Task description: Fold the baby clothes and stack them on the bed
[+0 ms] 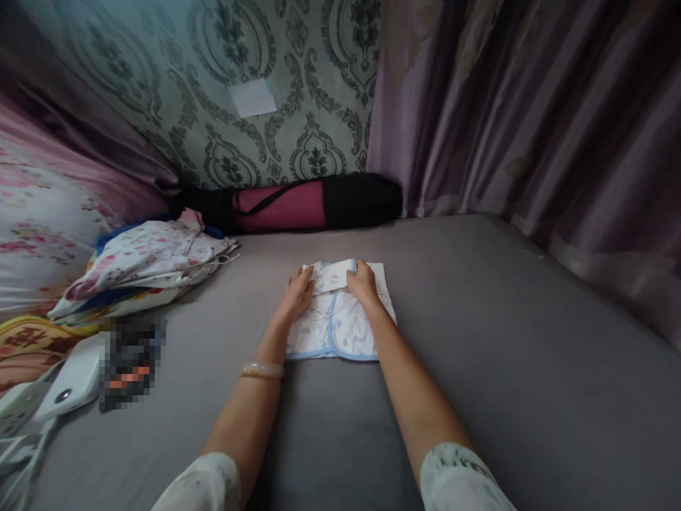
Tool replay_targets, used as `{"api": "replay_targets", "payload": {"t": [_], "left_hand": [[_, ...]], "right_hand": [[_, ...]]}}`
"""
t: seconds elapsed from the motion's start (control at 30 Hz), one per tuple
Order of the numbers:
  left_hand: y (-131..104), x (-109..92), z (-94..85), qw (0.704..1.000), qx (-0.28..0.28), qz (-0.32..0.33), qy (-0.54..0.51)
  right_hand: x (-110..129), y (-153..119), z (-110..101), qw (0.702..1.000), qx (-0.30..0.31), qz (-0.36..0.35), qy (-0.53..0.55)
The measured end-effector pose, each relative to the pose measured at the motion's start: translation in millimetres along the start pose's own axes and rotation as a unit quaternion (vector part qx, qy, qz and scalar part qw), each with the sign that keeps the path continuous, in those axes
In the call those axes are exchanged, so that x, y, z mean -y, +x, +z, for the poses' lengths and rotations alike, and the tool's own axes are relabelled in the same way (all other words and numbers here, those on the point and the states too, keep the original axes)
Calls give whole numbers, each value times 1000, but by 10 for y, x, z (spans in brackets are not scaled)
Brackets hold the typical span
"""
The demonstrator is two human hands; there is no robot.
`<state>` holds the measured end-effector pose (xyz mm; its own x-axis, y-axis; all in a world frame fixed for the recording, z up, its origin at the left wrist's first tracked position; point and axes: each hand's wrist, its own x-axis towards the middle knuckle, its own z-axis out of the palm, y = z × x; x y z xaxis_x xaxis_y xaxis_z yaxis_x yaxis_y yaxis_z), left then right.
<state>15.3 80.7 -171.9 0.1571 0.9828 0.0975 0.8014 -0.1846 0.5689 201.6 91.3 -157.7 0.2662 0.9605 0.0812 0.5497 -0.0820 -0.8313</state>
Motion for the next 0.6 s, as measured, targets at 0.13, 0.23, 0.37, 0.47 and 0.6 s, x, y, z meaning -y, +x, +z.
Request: {"api": "replay_targets", "payload": {"t": [0.13, 0.23, 0.37, 0.47, 0.6], "left_hand": [[-28, 3, -13, 998, 18, -3, 56], [-28, 16, -3, 997, 31, -14, 76], [-28, 54, 9, 995, 36, -8, 90], [-23, 37, -68, 995, 35, -3, 98], [31, -155, -225, 990, 15, 28, 137]], "right_hand": [[-32, -47, -6, 992, -10, -32, -120], [-76, -94, 14, 982, -24, -63, -174], [-80, -160, 2, 967, -43, -78, -240], [-26, -207, -14, 958, -53, -99, -265], [67, -258, 37, 944, -31, -179, -277]]}}
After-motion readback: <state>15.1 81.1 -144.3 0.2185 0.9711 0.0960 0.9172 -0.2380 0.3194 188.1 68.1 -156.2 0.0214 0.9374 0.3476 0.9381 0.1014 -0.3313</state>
